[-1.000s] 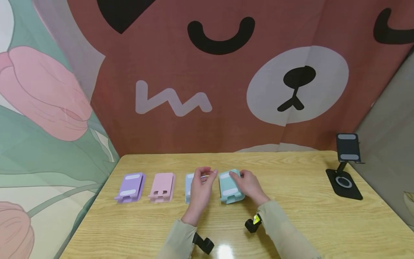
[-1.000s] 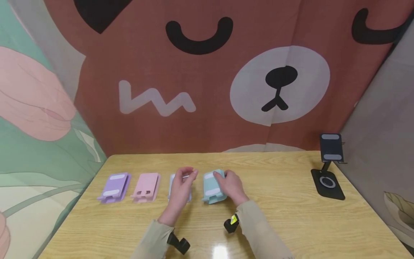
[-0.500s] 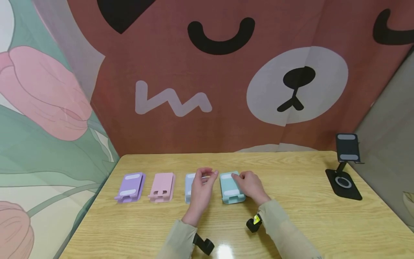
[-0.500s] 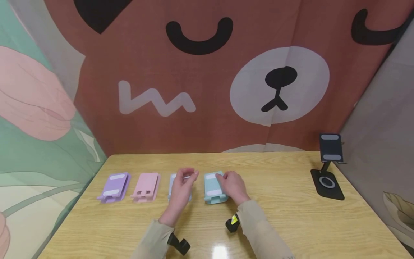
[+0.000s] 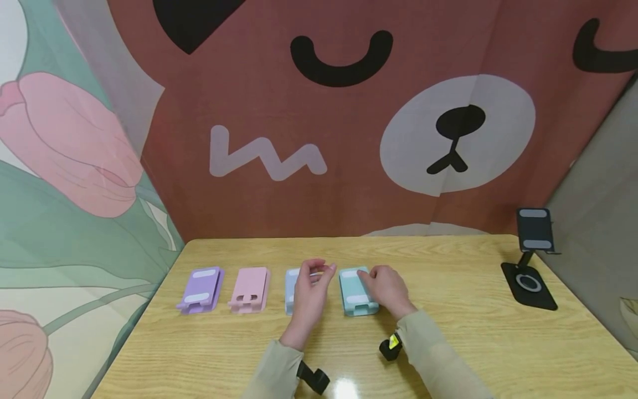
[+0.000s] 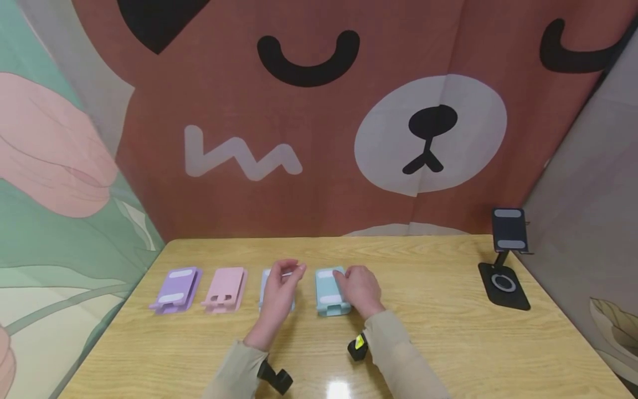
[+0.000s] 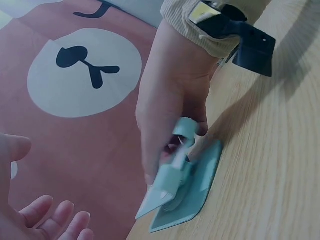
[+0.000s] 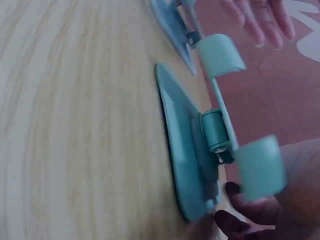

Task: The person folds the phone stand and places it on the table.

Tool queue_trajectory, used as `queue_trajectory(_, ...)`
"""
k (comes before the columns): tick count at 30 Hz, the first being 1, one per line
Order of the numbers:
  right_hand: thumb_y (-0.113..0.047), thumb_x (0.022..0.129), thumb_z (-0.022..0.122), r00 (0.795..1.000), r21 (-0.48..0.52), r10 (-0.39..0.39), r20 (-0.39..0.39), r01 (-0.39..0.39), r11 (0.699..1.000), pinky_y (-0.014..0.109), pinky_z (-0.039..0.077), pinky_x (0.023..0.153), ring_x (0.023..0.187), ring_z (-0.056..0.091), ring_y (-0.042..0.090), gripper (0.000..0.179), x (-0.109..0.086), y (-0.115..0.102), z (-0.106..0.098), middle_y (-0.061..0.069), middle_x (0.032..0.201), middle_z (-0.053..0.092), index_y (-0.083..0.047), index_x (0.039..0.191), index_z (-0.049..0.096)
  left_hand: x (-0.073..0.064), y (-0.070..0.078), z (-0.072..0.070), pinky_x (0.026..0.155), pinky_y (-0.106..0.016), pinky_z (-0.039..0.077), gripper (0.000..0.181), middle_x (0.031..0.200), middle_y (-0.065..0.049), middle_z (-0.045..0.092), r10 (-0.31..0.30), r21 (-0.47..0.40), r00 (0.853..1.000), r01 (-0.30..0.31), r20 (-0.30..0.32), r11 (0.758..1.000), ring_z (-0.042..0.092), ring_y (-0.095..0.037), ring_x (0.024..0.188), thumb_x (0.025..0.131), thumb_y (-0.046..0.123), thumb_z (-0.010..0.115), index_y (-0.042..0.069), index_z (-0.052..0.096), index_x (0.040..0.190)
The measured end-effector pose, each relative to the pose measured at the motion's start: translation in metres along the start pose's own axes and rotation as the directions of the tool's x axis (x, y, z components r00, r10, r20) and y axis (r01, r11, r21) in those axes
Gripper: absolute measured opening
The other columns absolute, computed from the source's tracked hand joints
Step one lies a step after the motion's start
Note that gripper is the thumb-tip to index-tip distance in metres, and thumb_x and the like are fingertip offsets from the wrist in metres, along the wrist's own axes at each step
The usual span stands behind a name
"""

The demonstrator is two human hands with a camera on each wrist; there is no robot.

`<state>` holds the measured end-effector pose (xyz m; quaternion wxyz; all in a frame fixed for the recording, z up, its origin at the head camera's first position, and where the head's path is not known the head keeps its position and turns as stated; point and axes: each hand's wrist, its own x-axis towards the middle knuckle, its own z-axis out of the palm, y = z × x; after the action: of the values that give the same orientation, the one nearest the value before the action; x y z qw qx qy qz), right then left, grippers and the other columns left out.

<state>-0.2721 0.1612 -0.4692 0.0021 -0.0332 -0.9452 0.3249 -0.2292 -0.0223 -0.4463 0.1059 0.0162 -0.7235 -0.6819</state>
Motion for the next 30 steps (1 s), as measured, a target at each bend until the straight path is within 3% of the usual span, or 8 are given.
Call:
queue_trajectory(4,-0.044,0.099,0.064,1.000,-0.010,-0.014,-0.007,0.014,1.000,0.033,0.042,0.058,0.066,0.054,0.020,0.039,0.000,0.005,-0.001,0.003,0.075,0.061,-0.008,0.084,0.067,0.000,0.000,0.000,0.082,-0.036,0.047,0.042,0.109,-0.007,0.063,-0.002,0.000,1.000,0.002,-0.001,1.000,0.060,-0.022,0.096,0.096,0.034,0.072,0.003,0.059,0.121)
queue_trajectory(11,-0.048,0.102,0.057,0.999,0.080,0.025,-0.020,-0.023,0.997,0.035,0.040,0.059,0.067,0.053,0.023,0.043,-0.001,0.022,-0.019,0.005,0.075,0.059,-0.006,0.093,0.064,-0.002,0.000,0.000,0.081,-0.036,0.047,0.043,0.108,-0.007,0.062,0.006,-0.005,1.000,-0.006,0.006,1.000,0.060,-0.021,0.093,0.096,0.032,0.072,0.001,0.058,0.122)
queue_trajectory(16,-0.051,0.102,0.054,0.997,0.046,0.040,-0.065,-0.037,0.998,0.036,0.041,0.059,0.068,0.054,0.023,0.048,0.003,0.041,-0.042,0.005,0.079,0.062,-0.005,0.100,0.065,-0.003,0.000,0.000,0.081,-0.036,0.046,0.043,0.108,-0.006,0.062,0.006,-0.001,1.000,-0.006,0.005,1.000,0.059,-0.021,0.092,0.096,0.032,0.072,0.001,0.058,0.123)
queue_trajectory(22,-0.053,0.102,0.053,0.989,0.008,0.004,-0.146,-0.003,1.000,0.037,0.041,0.057,0.065,0.056,0.023,0.051,0.007,0.062,-0.082,0.005,0.078,0.064,-0.004,0.101,0.066,-0.003,-0.002,0.000,0.080,-0.035,0.046,0.042,0.109,-0.006,0.063,0.013,0.004,1.000,-0.013,0.001,1.000,0.059,-0.020,0.092,0.096,0.033,0.071,0.002,0.059,0.122)
queue_trajectory(26,-0.053,0.103,0.051,0.964,-0.026,-0.026,-0.265,0.020,0.999,0.037,0.041,0.054,0.065,0.057,0.024,0.050,0.011,0.074,-0.112,0.007,0.080,0.065,-0.005,0.100,0.066,-0.004,0.001,-0.001,0.080,-0.034,0.046,0.039,0.110,-0.006,0.062,0.013,-0.013,1.000,-0.013,0.004,1.000,0.058,-0.020,0.091,0.097,0.032,0.071,0.003,0.060,0.121)
queue_trajectory(30,-0.052,0.103,0.050,0.918,-0.049,-0.021,-0.396,0.001,0.999,0.039,0.041,0.056,0.071,0.057,0.029,0.051,0.015,0.086,-0.141,0.014,0.089,0.065,-0.003,0.102,0.065,-0.005,0.002,-0.001,0.077,-0.034,0.046,0.037,0.111,-0.006,0.062,0.019,-0.016,1.000,-0.019,-0.001,1.000,0.058,-0.019,0.090,0.098,0.030,0.071,0.004,0.060,0.121)
